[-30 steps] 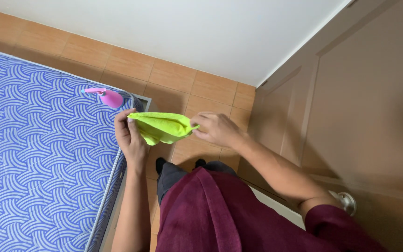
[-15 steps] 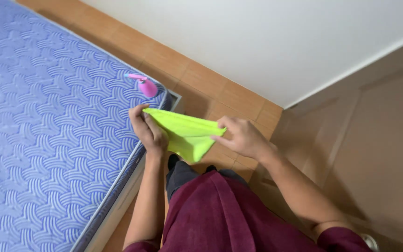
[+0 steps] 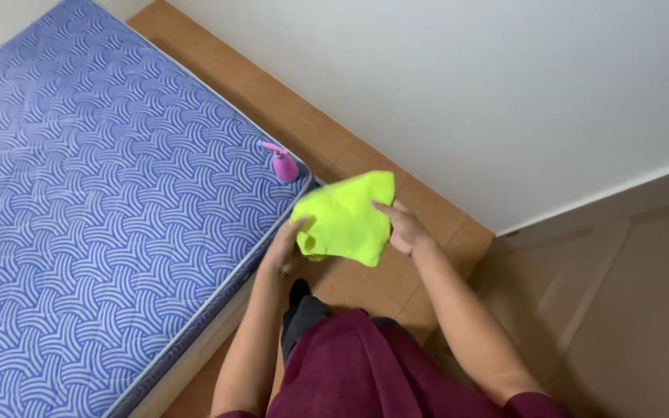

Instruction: The person sprays a wall with a pink spray bottle and wipes it with a yellow cloth. They clean the wall near a bed, an electrical outlet, and an air conditioner unit, occasionally folding the cloth.

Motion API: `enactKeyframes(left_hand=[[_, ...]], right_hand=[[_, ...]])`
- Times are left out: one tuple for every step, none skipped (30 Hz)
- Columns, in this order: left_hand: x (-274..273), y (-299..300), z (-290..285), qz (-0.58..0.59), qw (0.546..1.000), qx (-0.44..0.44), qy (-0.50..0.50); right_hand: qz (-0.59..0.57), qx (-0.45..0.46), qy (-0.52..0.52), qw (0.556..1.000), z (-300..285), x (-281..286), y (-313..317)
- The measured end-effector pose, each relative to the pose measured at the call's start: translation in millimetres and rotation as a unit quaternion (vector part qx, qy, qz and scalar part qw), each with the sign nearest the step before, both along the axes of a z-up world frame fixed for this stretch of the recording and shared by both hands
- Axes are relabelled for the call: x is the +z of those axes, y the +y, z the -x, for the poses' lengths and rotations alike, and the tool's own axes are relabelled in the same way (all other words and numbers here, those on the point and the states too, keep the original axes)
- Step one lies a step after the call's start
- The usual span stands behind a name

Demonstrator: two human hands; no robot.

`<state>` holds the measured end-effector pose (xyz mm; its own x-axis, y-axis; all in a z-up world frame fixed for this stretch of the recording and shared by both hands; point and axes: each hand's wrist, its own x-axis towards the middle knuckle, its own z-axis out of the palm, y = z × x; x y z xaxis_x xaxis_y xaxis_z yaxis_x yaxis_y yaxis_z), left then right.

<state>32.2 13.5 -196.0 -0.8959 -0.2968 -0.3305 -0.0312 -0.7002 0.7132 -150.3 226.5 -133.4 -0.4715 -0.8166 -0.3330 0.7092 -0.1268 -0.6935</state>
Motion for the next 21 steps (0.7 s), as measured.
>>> enactKeyframes(left_hand=[[-19, 13, -10, 0.032, 0.999, 0.01, -0.019], [-29, 20, -18, 0.028, 0.999, 0.01, -0.024], [-39, 25, -25, -0.01, 0.999, -0.015, -0.042], [-48, 30, -32, -0.047, 0.996, -0.04, -0.06], [-40, 32, -34, -0.049, 0.996, -0.039, -0.061], [-31, 34, -36, -0.059, 0.996, -0.054, -0.042], [-23, 37, -39, -0.071, 0.995, -0.069, -0.025], [-4, 38, -42, -0.074, 0.995, -0.068, -0.027], [16, 36, -43, -0.07, 0.995, -0.063, 0.027], [36, 34, -45, -0.066, 0.993, -0.058, 0.08], [29, 30, -44, -0.069, 0.993, -0.056, 0.079], [21, 25, -43, -0.118, 0.989, -0.059, 0.072], [13, 23, -45, -0.169, 0.982, -0.06, 0.064], [26, 28, -36, -0.175, 0.981, -0.056, 0.061], [39, 33, -28, -0.174, 0.984, -0.028, -0.025], [51, 36, -20, -0.172, 0.979, -0.002, -0.111], [34, 39, -22, -0.177, 0.978, 0.005, -0.113], [17, 42, -24, -0.155, 0.984, 0.006, -0.089], [0, 42, -27, -0.132, 0.989, 0.008, -0.066], [-24, 44, -36, -0.135, 0.988, 0.016, -0.071], [-47, 47, -45, -0.142, 0.986, 0.017, -0.089]], right_hand=[[-0.057, 0.005, -0.004, 0.998, -7, -33, 8], [-0.062, 0.006, -0.009, 0.998, -7, -63, 17], [-0.105, -0.005, -0.041, 0.994, -7, -94, 23], [-0.148, -0.016, -0.073, 0.986, -8, -124, 29], [-0.15, -0.015, -0.074, 0.986, -6, -120, 32], [-0.122, -0.013, -0.073, 0.99, -4, -116, 35], [-0.095, -0.011, -0.072, 0.993, -4, -112, 39], [-0.097, -0.011, -0.074, 0.992, -7, -64, 38], [-0.081, -0.007, -0.049, 0.995, -9, -14, 35], [-0.065, -0.004, -0.023, 0.998, -13, 36, 35], [-0.069, -0.002, -0.025, 0.997, -11, 46, 35], [-0.041, 0.015, 0.027, 0.999, -9, 55, 35], [-0.015, 0.035, 0.076, 0.996, -9, 65, 36], [-0.02, 0.038, 0.072, 0.996, -8, 51, 37], [-0.022, 0.058, 0.05, 0.997, -8, 37, 38], [-0.024, 0.077, 0.027, 0.996, -8, 23, 40], [-0.027, 0.084, 0.023, 0.996, -9, 9, 38], [-0.06, 0.073, 0.022, 0.995, -11, -4, 36], [-0.092, 0.063, 0.02, 0.994, -13, -19, 32], [-0.094, 0.071, 0.015, 0.993, -12, -49, 31], [-0.117, 0.087, -0.017, 0.989, -11, -77, 30]])
